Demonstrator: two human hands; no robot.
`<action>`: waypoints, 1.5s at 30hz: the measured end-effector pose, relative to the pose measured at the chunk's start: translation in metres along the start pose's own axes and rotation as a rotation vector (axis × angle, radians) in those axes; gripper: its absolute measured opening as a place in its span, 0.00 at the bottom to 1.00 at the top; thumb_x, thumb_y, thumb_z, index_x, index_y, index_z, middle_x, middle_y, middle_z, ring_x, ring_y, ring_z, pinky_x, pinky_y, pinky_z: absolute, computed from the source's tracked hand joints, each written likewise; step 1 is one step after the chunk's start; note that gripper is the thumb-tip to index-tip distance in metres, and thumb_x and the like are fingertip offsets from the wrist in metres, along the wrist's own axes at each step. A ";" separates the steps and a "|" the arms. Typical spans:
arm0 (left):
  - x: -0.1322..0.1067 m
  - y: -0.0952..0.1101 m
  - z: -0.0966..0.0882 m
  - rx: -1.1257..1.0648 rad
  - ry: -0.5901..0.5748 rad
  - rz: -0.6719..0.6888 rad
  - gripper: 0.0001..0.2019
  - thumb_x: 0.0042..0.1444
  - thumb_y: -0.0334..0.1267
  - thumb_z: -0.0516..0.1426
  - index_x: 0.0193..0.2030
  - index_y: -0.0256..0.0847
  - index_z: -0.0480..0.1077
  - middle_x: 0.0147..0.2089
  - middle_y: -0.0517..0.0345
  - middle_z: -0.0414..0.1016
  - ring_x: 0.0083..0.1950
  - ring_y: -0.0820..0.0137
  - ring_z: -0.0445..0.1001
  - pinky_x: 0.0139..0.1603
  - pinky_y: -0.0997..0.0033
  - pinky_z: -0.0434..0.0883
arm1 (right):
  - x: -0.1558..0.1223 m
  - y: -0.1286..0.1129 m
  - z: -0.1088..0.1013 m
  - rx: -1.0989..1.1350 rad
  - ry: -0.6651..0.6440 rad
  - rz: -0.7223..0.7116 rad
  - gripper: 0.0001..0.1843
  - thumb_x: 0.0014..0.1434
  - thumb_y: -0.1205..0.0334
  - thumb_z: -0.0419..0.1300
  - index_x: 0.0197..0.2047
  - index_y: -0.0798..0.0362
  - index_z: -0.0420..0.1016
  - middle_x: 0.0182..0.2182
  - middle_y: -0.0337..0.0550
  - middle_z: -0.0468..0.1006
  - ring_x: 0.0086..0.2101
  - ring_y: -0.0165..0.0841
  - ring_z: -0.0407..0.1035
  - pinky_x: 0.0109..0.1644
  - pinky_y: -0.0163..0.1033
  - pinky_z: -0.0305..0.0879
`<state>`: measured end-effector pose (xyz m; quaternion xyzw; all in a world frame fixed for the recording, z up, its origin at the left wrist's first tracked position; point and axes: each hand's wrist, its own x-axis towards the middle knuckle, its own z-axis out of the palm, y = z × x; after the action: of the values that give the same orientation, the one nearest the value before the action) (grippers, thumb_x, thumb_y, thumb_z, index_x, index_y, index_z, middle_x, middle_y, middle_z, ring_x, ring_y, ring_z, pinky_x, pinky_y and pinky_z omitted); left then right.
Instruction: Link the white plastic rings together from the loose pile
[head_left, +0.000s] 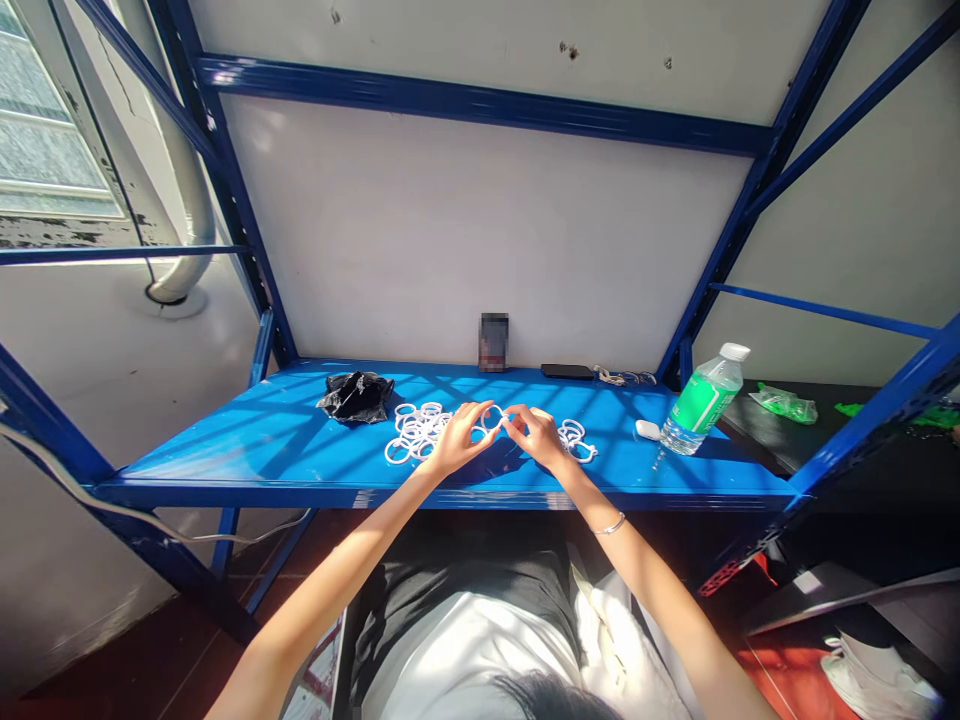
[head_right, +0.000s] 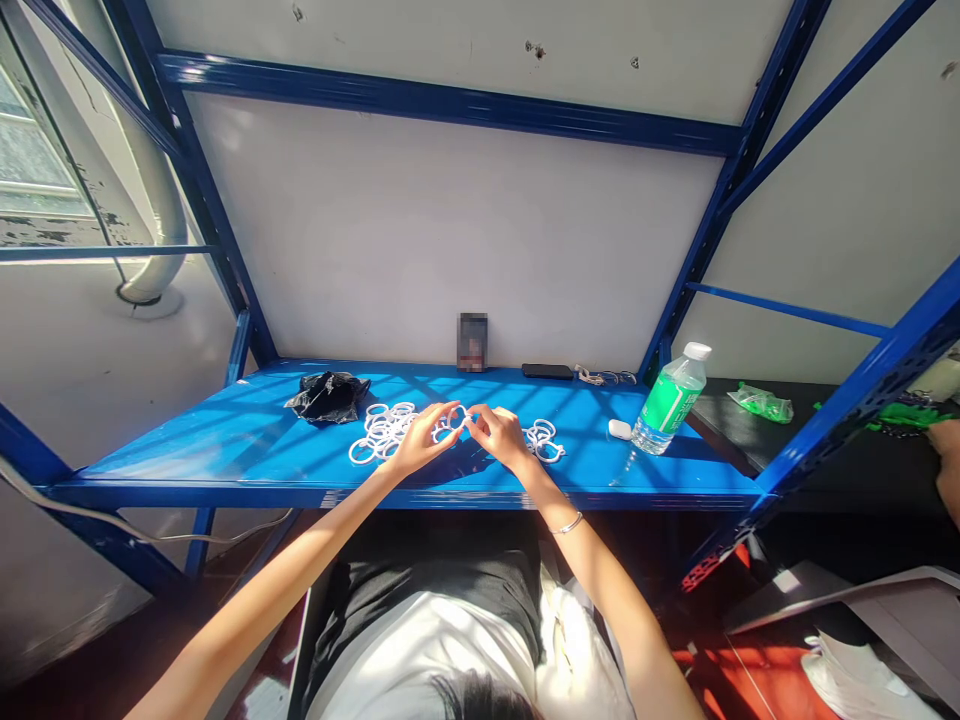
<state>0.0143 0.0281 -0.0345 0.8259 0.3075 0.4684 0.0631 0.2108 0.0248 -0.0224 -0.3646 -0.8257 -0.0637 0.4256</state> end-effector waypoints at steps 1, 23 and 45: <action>0.000 0.003 0.000 -0.064 -0.014 -0.042 0.21 0.62 0.46 0.54 0.59 0.42 0.64 0.46 0.51 0.74 0.46 0.64 0.73 0.41 0.66 0.73 | 0.000 0.000 0.000 0.002 0.010 -0.001 0.13 0.66 0.52 0.53 0.43 0.51 0.73 0.24 0.40 0.77 0.27 0.33 0.71 0.37 0.37 0.64; 0.007 0.001 -0.006 -1.147 -0.379 -0.590 0.22 0.61 0.55 0.53 0.40 0.35 0.74 0.35 0.47 0.78 0.35 0.66 0.77 0.44 0.63 0.75 | 0.008 0.000 -0.006 0.938 -0.382 0.393 0.25 0.60 0.39 0.56 0.29 0.54 0.73 0.19 0.35 0.71 0.19 0.26 0.63 0.28 0.33 0.63; 0.004 0.013 -0.009 -1.155 -0.758 -0.417 0.32 0.61 0.59 0.49 0.15 0.36 0.63 0.31 0.45 0.78 0.33 0.64 0.77 0.37 0.66 0.72 | 0.005 -0.003 -0.014 1.048 -0.758 0.346 0.31 0.58 0.35 0.53 0.21 0.55 0.70 0.14 0.32 0.58 0.17 0.24 0.53 0.29 0.37 0.62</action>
<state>0.0140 0.0180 -0.0214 0.6905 0.1189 0.2157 0.6801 0.2161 0.0200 -0.0093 -0.2342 -0.7696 0.5474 0.2308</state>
